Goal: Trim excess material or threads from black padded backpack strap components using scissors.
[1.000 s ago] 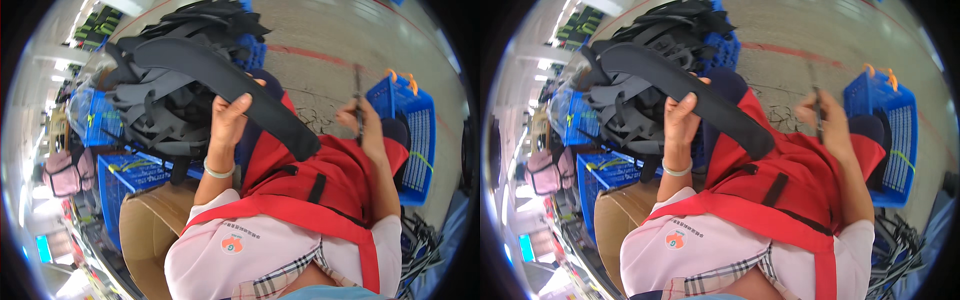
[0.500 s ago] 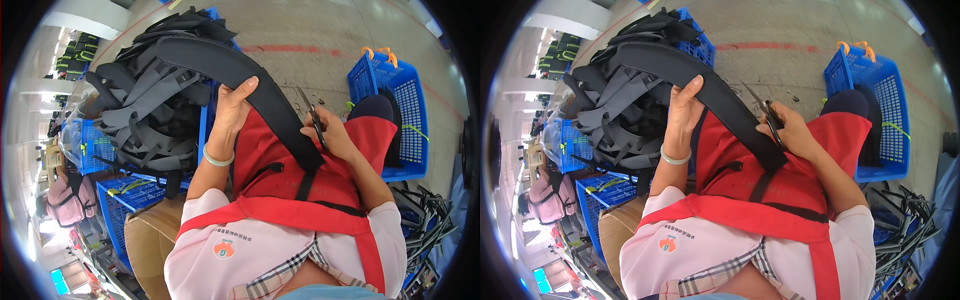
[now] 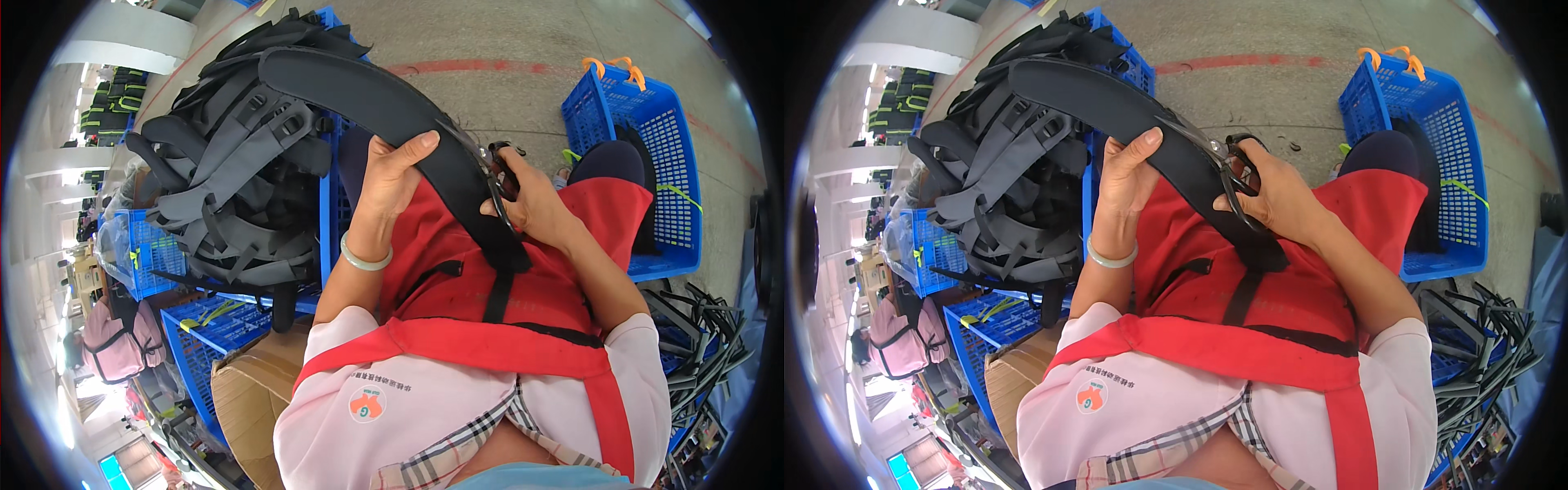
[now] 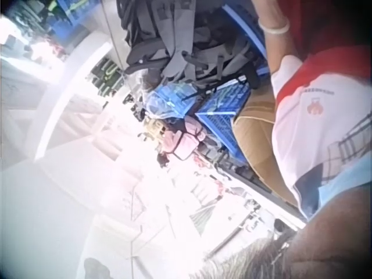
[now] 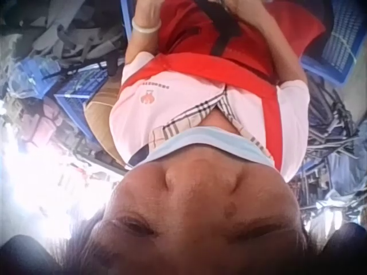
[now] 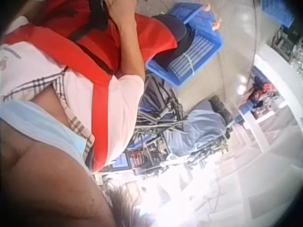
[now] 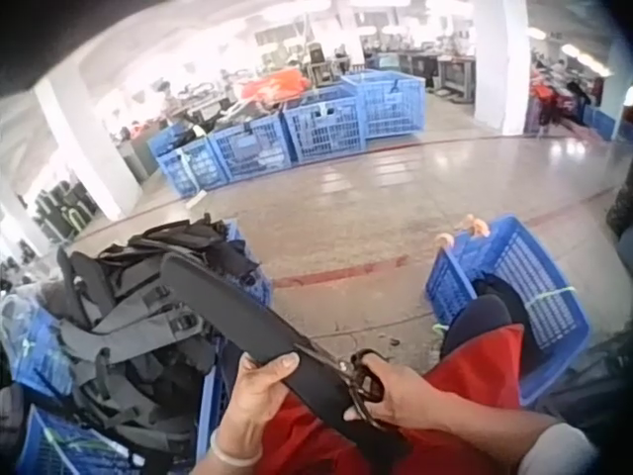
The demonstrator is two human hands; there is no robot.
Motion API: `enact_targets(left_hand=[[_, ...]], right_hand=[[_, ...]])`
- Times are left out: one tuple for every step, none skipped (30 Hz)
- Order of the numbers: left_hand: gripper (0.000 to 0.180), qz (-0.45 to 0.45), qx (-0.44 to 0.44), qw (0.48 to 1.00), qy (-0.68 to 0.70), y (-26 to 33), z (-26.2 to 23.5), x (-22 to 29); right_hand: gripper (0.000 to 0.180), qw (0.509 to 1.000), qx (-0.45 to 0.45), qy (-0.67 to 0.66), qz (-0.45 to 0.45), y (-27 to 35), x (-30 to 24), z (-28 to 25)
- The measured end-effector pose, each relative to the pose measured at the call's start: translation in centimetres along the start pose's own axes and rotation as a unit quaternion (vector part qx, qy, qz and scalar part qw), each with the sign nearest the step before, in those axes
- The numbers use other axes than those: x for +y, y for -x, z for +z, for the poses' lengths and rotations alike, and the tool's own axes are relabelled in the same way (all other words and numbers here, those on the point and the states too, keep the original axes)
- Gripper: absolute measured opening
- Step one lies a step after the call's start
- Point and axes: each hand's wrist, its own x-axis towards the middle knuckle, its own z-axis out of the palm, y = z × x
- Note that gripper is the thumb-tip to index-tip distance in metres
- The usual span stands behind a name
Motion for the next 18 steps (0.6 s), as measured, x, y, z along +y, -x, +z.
enact_targets(left_hand=[[0.016,0.0,0.002,1.0,0.0,0.1,0.1,0.1],[0.016,-0.002,0.0,1.0,0.0,0.1,0.3,0.2],[0.016,-0.004,-0.003,1.0,0.001,0.1,0.4,0.2],[0.016,-0.004,-0.003,1.0,0.002,0.1,0.3,0.2],[0.016,0.003,-0.006,1.0,0.0,0.0,0.2,0.0],[0.016,0.009,-0.011,1.0,-0.001,-0.2,0.2,-0.1],[0.016,0.007,-0.012,1.0,0.0,-0.3,0.3,-0.3],[0.016,0.004,-0.011,1.0,0.002,-0.4,0.3,-0.4],[0.016,0.002,-0.009,1.0,0.003,-0.5,0.3,-0.5],[0.016,0.0,-0.009,1.0,0.003,-0.5,0.3,-0.7],[0.015,0.001,-0.009,1.0,0.003,-0.5,0.4,-0.8],[0.015,0.002,-0.011,1.0,0.002,-0.6,0.6,-0.8],[0.015,0.0,-0.011,1.0,0.003,-0.7,0.7,-0.9],[0.015,-0.003,-0.012,1.0,0.005,-0.7,0.7,-0.8],[0.016,-0.005,-0.014,1.0,0.005,-0.8,0.8,-0.9],[0.016,-0.007,-0.014,1.0,0.006,-0.9,0.7,-1.0],[0.016,-0.01,-0.013,1.0,0.008,-1.0,0.6,-1.1],[0.016,-0.012,-0.011,1.0,0.01,-1.0,0.5,-1.2]], right_hand=[[0.064,1.0,-0.002,-0.001,0.0,-0.1,0.1,0.1],[0.065,1.0,0.0,0.003,-0.008,-0.1,0.2,0.1],[0.067,1.0,0.002,0.007,-0.017,-0.2,0.2,0.1],[0.067,1.0,0.001,0.007,-0.016,-0.3,0.4,0.0],[0.068,1.0,-0.02,0.006,0.012,-0.4,0.6,-0.1],[0.07,0.998,-0.04,0.006,0.04,-0.4,0.7,-0.2],[0.07,0.998,-0.039,0.007,0.042,-0.3,0.8,-0.3],[0.07,0.999,-0.028,0.014,0.043,-0.3,0.8,-0.4],[0.069,0.999,-0.018,0.019,0.042,-0.3,0.9,-0.3],[0.069,0.999,-0.018,0.019,0.044,-0.3,0.8,-0.2],[0.069,1.0,0.008,0.019,0.001,-0.3,0.7,-0.1],[0.068,0.998,0.035,0.019,-0.041,-0.2,0.6,-0.2],[0.068,0.998,0.035,0.019,-0.039,-0.2,0.6,-0.4],[0.068,0.999,0.013,0.025,-0.03,-0.3,0.6,-0.7],[0.069,0.999,-0.01,0.029,-0.021,-0.3,0.6,-0.9],[0.069,0.999,-0.009,0.029,-0.02,-0.3,0.9,-0.9],[0.07,1.0,-0.014,0.019,-0.009,-0.3,1.2,-0.8],[0.072,1.0,-0.02,0.009,0.0,-0.3,1.4,-0.7]])
